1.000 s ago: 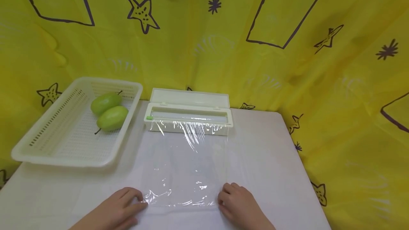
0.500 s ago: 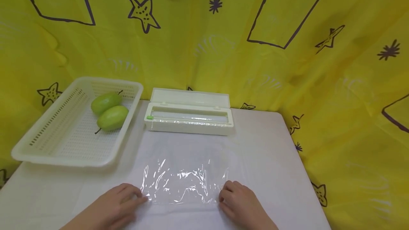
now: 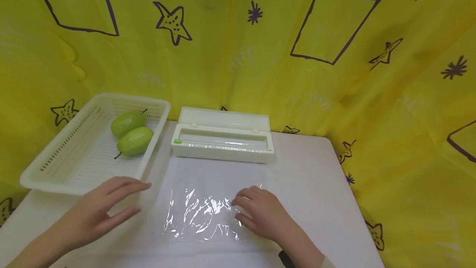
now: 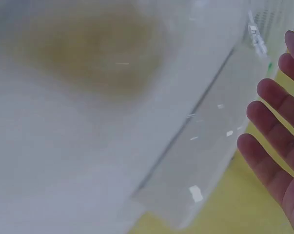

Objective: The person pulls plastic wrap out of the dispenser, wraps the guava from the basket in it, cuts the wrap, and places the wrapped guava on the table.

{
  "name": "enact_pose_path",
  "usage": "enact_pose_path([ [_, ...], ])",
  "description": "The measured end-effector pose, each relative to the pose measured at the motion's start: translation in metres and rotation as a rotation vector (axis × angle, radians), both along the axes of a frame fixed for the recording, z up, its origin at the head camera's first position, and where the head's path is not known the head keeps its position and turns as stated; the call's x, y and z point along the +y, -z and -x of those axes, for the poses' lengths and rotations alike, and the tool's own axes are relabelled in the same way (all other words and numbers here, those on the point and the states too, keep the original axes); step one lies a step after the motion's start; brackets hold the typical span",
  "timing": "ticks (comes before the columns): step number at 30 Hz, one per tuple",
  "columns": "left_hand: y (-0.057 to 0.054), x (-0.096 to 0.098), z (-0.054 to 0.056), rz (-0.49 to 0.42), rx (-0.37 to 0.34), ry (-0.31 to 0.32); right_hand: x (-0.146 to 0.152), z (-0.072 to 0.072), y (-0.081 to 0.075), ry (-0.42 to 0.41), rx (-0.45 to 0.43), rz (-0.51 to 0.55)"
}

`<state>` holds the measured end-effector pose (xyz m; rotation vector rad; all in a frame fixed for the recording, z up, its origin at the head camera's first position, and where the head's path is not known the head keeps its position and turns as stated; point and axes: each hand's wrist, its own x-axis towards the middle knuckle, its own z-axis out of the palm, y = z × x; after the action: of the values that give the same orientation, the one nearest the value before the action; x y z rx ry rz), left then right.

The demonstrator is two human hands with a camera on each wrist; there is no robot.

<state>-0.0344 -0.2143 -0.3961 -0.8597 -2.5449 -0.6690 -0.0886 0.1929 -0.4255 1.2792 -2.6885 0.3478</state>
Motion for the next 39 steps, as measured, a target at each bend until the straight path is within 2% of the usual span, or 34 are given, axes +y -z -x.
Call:
enact_pose_path([
  [5,-0.017,-0.026,0.027,-0.048,0.008,-0.089,-0.049,0.035,-0.034,-0.12,0.021,-0.067],
  [10,-0.024,-0.052,0.053,-0.057,-0.075,-0.16,-0.102,0.076,-0.063,-0.173,-0.016,-0.081],
  [14,-0.023,-0.075,0.071,-0.048,-0.177,-0.179,-0.144,0.108,-0.075,-0.183,-0.118,-0.068],
  [16,-0.022,-0.085,0.08,-0.05,-0.252,-0.175,-0.162,0.121,-0.077,-0.167,-0.172,-0.071],
  [21,-0.022,-0.1,0.1,-0.045,-0.434,-0.164,-0.196,0.147,-0.073,-0.105,-0.265,-0.075],
  [26,-0.019,-0.106,0.118,0.006,-0.556,-0.166,-0.227,0.16,-0.058,-0.027,-0.315,-0.043],
  [30,-0.015,-0.103,0.13,0.063,-0.626,-0.173,-0.251,0.159,-0.044,0.027,-0.258,-0.032],
  [35,-0.012,-0.104,0.136,0.096,-0.715,-0.136,-0.28,0.155,-0.029,0.068,-0.125,-0.117],
  [39,-0.012,-0.104,0.137,0.109,-0.768,-0.123,-0.297,0.154,-0.023,0.157,-0.094,-0.239],
])
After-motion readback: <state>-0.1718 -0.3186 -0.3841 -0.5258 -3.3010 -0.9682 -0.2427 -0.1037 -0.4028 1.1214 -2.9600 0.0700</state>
